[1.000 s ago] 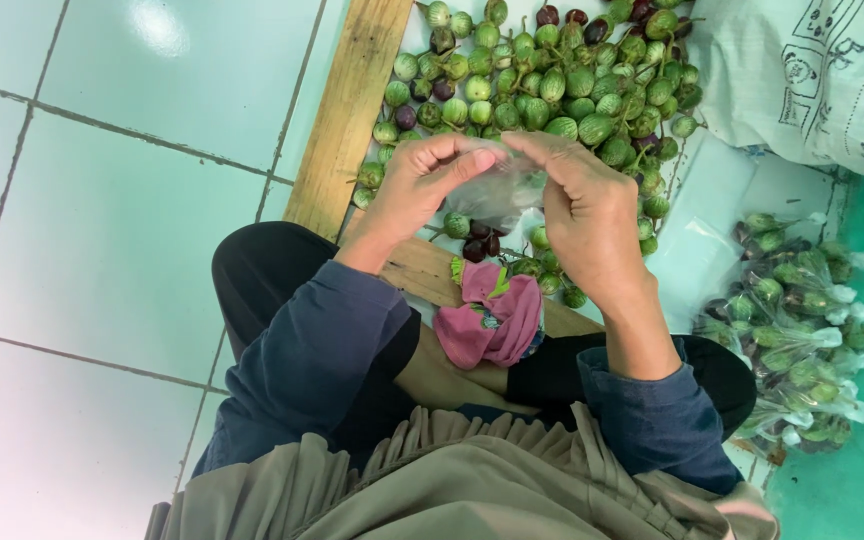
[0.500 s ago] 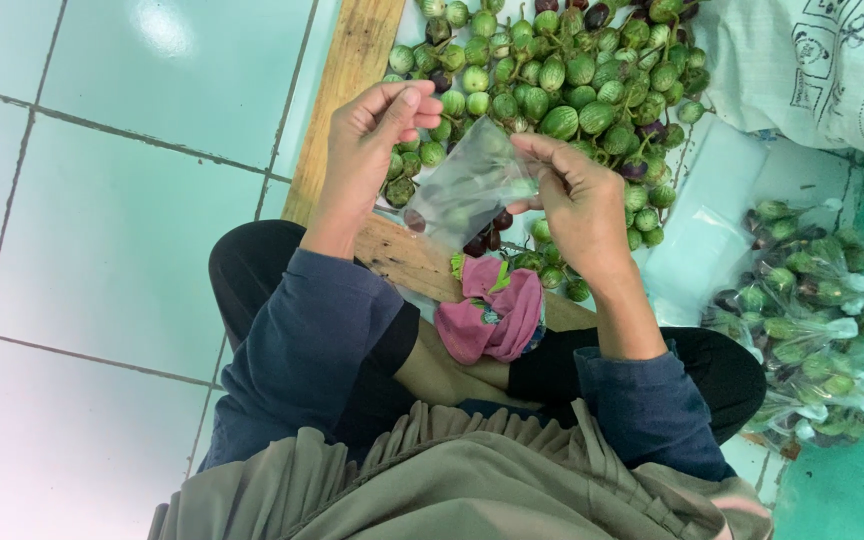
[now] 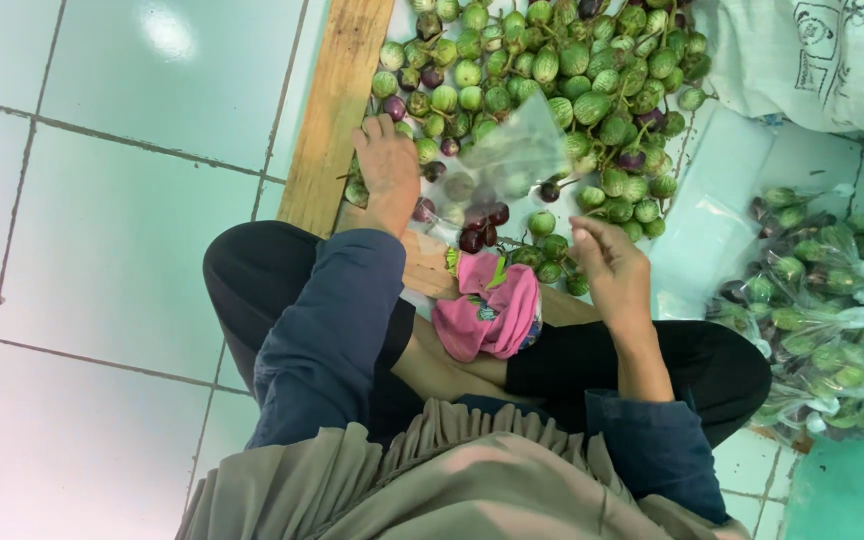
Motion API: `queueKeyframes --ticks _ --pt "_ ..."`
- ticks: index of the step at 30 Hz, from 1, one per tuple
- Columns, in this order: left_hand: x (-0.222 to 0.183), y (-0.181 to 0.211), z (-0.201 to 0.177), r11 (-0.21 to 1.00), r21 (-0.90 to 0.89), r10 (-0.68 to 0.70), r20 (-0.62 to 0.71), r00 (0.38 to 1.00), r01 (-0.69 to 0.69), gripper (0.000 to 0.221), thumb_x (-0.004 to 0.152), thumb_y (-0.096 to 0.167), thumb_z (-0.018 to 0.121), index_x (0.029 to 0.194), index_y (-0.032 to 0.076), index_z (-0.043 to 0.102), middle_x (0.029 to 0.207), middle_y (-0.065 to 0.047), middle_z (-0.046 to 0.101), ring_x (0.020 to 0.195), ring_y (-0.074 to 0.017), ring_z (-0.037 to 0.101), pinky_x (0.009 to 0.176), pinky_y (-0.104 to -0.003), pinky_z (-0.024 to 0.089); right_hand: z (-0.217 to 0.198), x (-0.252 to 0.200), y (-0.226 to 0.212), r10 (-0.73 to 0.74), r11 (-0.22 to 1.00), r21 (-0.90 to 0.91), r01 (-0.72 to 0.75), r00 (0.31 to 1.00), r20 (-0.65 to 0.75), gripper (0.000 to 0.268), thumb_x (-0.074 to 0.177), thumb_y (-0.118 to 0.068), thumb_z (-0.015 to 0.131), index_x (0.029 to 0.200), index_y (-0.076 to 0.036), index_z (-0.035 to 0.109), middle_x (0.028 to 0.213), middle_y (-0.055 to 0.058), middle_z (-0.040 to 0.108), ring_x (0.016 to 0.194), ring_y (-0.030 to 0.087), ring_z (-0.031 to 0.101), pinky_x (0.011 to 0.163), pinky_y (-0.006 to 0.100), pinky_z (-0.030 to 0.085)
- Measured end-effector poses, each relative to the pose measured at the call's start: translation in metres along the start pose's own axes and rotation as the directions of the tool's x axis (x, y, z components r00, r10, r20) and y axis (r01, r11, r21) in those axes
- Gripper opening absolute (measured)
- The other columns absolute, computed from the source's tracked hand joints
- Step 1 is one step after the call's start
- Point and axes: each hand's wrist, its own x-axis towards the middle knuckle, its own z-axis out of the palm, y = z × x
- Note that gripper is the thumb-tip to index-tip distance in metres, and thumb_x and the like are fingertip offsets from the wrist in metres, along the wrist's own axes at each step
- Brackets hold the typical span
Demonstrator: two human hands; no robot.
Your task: Sorting and bagging small green eggplants and dark red fruits into plastic bags
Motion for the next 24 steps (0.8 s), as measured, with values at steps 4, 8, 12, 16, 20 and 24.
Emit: queueKeyframes --ticks 4,8,12,16,20,24 --pt "-0.001 0.0 -0.009 0.999 0.044 0.019 0.08 0.997 -0.022 0.018 0.092 0.029 0.067 0.098 0.012 0.071 0.127 -0.015 0.051 0.119 -0.0314 0.036 0.099 -0.05 0.027 0.015 -0.034 0.04 0.139 0.967 -0.215 -0.137 0.99 -0.009 0.029 0.103 -0.042 0.071 0.106 -0.016 0.081 0.098 0.014 0.076 0.092 0.041 0.071 0.078 0.05 0.057" --pt "-0.004 -0.002 -0.019 0.999 0.038 0.007 0.116 0.993 -0.011 0.019 0.095 0.03 0.064 0.1 0.014 0.073 0.128 -0.012 0.054 0.119 -0.0285 0.039 0.099 -0.049 0.027 0.039 -0.057 0.041 0.291 0.879 -0.412 -0.239 0.954 0.069 0.052 0.092 -0.072 0.065 0.106 -0.024 0.08 0.108 0.004 0.074 0.099 0.037 0.072 0.083 0.057 0.058" --pt "-0.008 -0.016 -0.051 0.999 -0.036 -0.006 0.155 0.988 0.012 0.039 0.09 0.057 0.07 0.097 0.019 0.072 0.115 -0.008 0.061 0.109 -0.0227 0.044 0.092 -0.044 0.031 0.053 -0.062 0.061 0.34 0.87 -0.415 -0.267 0.934 0.112 0.047 0.092 -0.068 0.066 0.106 -0.024 0.077 0.11 0.003 0.073 0.103 0.039 0.07 0.085 0.06 0.057" --pt "-0.023 -0.027 -0.071 0.872 -0.49 -0.116 -0.195 0.974 0.006 0.043 0.075 0.044 0.086 0.09 0.01 0.065 0.098 -0.013 0.059 0.105 -0.0342 0.058 0.09 -0.05 0.041 0.049 -0.062 0.05 0.347 0.933 -0.127 -0.338 0.936 0.06 0.032 0.094 -0.048 0.076 0.093 -0.017 0.076 0.082 0.01 0.073 0.09 0.036 0.074 0.076 0.044 0.057" --pt "-0.069 -0.03 -0.164 0.277 -0.913 0.194 0.359 0.913 0.3 0.043 0.087 0.041 0.08 0.112 0.01 0.064 0.096 -0.013 0.072 0.089 -0.0272 0.072 0.076 -0.039 0.052 0.051 -0.066 0.058 0.321 0.911 0.271 -0.309 0.947 0.003 0.023 0.1 -0.028 0.074 0.085 -0.01 0.072 0.068 0.002 0.06 0.077 0.013 0.057 0.073 0.03 0.049" --pt "-0.106 -0.009 -0.095 -0.021 -0.842 0.525 0.45 0.723 0.539 0.035 0.091 0.038 0.077 0.094 0.006 0.065 0.09 -0.014 0.072 0.083 -0.0228 0.071 0.075 -0.034 0.047 0.056 -0.07 0.066 0.077 0.904 0.427 0.019 0.976 -0.206 0.027 0.106 -0.018 0.066 0.085 -0.003 0.058 0.102 0.013 0.061 0.123 0.029 0.058 0.109 0.043 0.042"
